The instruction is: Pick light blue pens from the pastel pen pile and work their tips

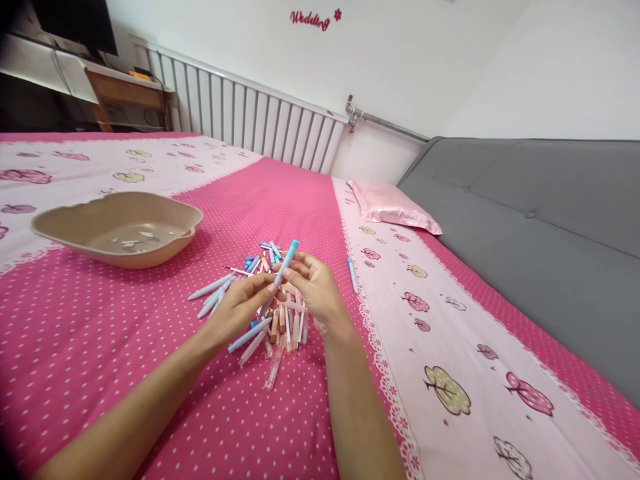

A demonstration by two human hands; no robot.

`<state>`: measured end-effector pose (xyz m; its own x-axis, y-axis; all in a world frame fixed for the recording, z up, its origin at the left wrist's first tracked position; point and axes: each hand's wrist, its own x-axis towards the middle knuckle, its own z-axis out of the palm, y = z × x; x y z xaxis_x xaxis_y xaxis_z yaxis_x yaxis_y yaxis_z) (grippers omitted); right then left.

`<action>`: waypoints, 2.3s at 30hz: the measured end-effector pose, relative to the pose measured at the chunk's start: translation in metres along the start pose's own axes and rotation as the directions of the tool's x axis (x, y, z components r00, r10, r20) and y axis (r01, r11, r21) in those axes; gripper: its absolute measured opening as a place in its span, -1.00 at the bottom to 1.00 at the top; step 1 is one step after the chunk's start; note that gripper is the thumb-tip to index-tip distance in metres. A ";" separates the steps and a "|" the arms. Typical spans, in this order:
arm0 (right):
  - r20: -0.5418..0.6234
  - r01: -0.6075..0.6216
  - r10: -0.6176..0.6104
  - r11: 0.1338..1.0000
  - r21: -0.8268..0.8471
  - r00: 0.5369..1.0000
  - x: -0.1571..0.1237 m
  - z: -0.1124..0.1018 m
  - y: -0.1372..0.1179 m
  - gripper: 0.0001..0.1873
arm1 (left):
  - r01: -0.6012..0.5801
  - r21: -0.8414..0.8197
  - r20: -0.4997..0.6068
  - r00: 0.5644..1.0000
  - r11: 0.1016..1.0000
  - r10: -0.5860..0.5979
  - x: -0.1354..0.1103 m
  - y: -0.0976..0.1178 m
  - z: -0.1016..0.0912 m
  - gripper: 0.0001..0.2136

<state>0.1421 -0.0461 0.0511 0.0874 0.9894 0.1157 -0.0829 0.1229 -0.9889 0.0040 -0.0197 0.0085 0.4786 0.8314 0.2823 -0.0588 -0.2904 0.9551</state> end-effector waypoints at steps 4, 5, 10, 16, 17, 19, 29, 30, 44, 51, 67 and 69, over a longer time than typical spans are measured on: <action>-0.040 -0.007 0.007 1.000 0.006 0.999 0.001 0.001 0.001 -0.63 | 0.004 -0.010 -0.010 1.000 1.000 -0.004 0.000 0.003 0.001 -0.75; -0.047 -0.008 0.008 1.000 0.006 0.999 0.001 0.001 0.002 -0.62 | 0.002 -0.016 -0.010 1.000 1.000 -0.002 0.000 0.003 0.002 -0.75; -0.085 -0.012 0.013 1.000 0.005 0.996 0.002 0.002 0.003 -0.57 | 0.011 -0.072 0.013 1.000 0.997 -0.010 0.000 0.005 0.003 -0.75; -0.096 -0.004 0.001 0.999 -0.033 0.995 0.001 0.004 0.004 -0.56 | -0.006 -0.059 0.012 1.000 0.998 0.006 0.000 0.006 0.003 -0.77; -0.088 -0.003 0.000 0.999 -0.041 0.996 0.001 0.004 0.004 -0.58 | -0.010 -0.062 0.014 1.000 0.998 0.011 0.000 0.006 0.003 -0.77; -0.060 0.000 -0.002 0.999 -0.043 0.998 0.001 0.004 0.003 -0.64 | -0.006 -0.081 0.018 1.000 0.997 0.007 0.000 0.005 0.002 -0.77; 0.057 -0.024 0.020 0.997 0.069 0.998 -0.001 0.002 0.000 -0.68 | 0.016 -0.138 0.013 1.000 0.990 -0.014 0.000 0.006 0.002 -0.77; 0.051 -0.021 0.018 0.997 0.068 0.999 -0.001 0.002 0.001 -0.68 | 0.013 -0.136 0.010 1.000 0.991 -0.012 0.000 0.006 0.002 -0.77; -0.049 -0.031 0.031 0.999 0.016 0.998 0.001 0.002 0.005 -0.59 | 0.020 -0.125 -0.022 0.999 0.992 -0.023 0.000 0.010 0.003 -0.74; -0.077 -0.027 0.029 0.999 0.020 0.997 0.002 0.003 0.006 -0.63 | 0.036 -0.133 -0.011 0.999 0.990 -0.038 -0.001 0.010 0.004 -0.74; 0.139 -0.065 0.035 0.975 0.215 0.990 0.000 0.004 0.003 -0.70 | 0.216 -0.382 0.115 0.976 0.899 -0.185 -0.002 0.008 0.002 -0.74; 0.122 -0.068 0.041 0.972 0.226 0.992 0.000 0.005 0.003 -0.71 | 0.220 -0.380 0.121 0.975 0.898 -0.187 -0.003 0.010 0.002 -0.75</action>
<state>0.1374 -0.0457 0.0485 -0.0380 0.9956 0.0854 -0.3112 0.0694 -0.9478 0.0036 -0.0255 0.0168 0.5840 0.8073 0.0853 -0.2808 0.1023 0.9543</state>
